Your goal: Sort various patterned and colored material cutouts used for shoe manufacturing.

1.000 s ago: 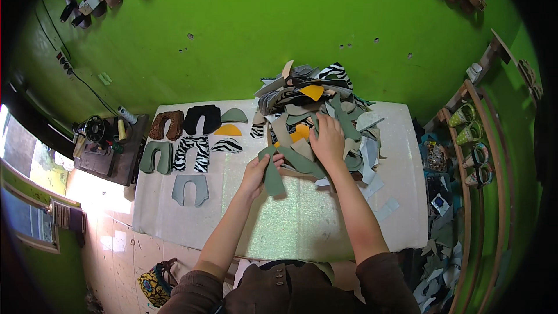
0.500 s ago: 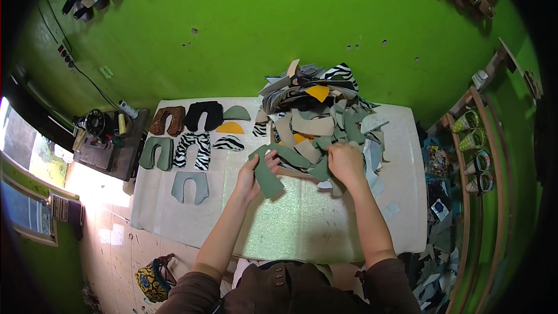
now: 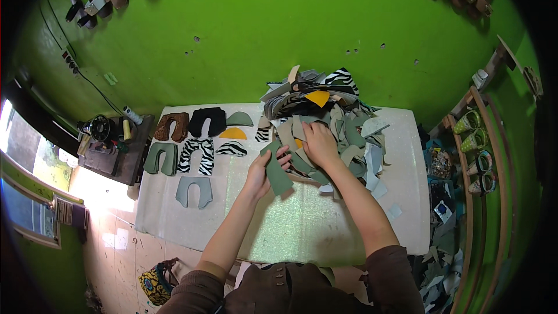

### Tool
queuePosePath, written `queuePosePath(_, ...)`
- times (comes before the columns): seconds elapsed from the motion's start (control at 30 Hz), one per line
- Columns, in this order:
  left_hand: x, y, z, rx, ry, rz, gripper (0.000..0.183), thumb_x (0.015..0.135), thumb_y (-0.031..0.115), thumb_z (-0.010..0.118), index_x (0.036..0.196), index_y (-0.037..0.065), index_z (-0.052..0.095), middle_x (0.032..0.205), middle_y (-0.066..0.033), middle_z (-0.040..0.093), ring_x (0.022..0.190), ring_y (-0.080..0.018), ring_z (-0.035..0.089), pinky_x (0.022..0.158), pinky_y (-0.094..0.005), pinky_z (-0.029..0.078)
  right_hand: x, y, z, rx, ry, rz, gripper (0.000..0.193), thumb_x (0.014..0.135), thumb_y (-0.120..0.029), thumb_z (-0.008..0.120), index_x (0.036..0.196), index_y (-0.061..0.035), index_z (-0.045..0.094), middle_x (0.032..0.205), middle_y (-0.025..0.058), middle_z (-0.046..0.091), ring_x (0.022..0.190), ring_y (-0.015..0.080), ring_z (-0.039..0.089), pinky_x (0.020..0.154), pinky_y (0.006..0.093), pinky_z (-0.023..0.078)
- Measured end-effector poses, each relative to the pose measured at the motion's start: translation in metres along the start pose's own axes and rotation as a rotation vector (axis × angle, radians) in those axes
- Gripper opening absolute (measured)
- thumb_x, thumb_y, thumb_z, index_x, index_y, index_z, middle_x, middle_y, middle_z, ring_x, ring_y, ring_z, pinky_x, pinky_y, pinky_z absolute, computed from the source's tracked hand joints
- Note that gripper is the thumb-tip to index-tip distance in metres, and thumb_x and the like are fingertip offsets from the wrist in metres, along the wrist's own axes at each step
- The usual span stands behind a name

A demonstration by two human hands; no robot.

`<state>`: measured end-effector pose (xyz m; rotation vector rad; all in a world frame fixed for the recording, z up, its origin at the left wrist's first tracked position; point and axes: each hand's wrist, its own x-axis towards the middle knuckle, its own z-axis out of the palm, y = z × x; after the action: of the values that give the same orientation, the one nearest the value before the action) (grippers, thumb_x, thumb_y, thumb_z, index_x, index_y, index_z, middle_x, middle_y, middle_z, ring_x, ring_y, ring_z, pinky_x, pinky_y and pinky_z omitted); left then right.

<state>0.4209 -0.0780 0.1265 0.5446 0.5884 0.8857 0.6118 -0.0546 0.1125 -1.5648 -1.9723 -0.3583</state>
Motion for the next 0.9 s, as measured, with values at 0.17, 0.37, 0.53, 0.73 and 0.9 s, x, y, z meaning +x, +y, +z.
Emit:
queuePosePath(0.17,-0.007,0.009,0.005,-0.009,0.036,0.044,0.039,0.095,0.022,0.025,0.123,-0.004,0.032,0.125,-0.0139,0.045,0.108,-0.0248,0.048,0.088,-0.0328,0.042,0.007,0.002,0.009,0.034,-0.184,0.124,0.021,0.072,-0.013,0.059,0.092,-0.0056,0.059,0.083,0.0099,0.057,0.087,0.0263,0.053,0.080,0.0375,0.039)
queuePosePath(0.37,-0.009,0.013,-0.007,-0.053,0.065,0.067,0.038,0.094,0.018,0.028,0.126,-0.001,0.031,0.124,-0.0144,0.045,0.107,-0.0233,0.048,0.086,-0.0317,0.044,0.032,0.022,-0.047,1.160,-0.421,0.565,0.015,0.084,-0.019,0.050,0.079,-0.0047,0.054,0.076,-0.0012,0.054,0.072,0.0077,0.051,0.063,0.0218,0.042)
queuePosePath(0.53,-0.008,0.004,0.016,0.076,0.046,0.191,0.049,0.089,0.011,0.042,0.133,0.006,0.022,0.126,-0.0144,0.042,0.109,-0.0196,0.047,0.088,-0.0298,0.041,0.039,0.019,-0.091,1.398,-0.530,0.701,0.017,0.088,-0.014,0.038,0.083,-0.0050,0.052,0.075,0.0031,0.056,0.067,0.0101,0.052,0.063,0.0228,0.042)
queuePosePath(0.73,0.002,-0.004,0.051,0.307,-0.099,0.360,0.068,0.080,0.004,0.058,0.135,0.004,0.018,0.128,-0.0138,0.039,0.115,-0.0190,0.042,0.097,-0.0307,0.033,0.036,-0.007,-0.112,1.670,-0.678,0.712,0.026,0.089,-0.022,0.036,0.077,-0.0048,0.051,0.069,0.0028,0.053,0.063,0.0092,0.050,0.058,0.0227,0.042)
queuePosePath(0.9,-0.002,-0.007,0.066,0.398,-0.276,0.290,0.074,0.075,0.008,0.065,0.134,0.002,0.022,0.121,-0.0087,0.043,0.109,-0.0143,0.045,0.095,-0.0267,0.032,0.031,-0.007,-0.119,2.088,-0.638,0.814,0.035,0.087,-0.044,0.048,0.082,-0.0092,0.047,0.073,0.0030,0.053,0.062,0.0095,0.050,0.058,0.0239,0.045)
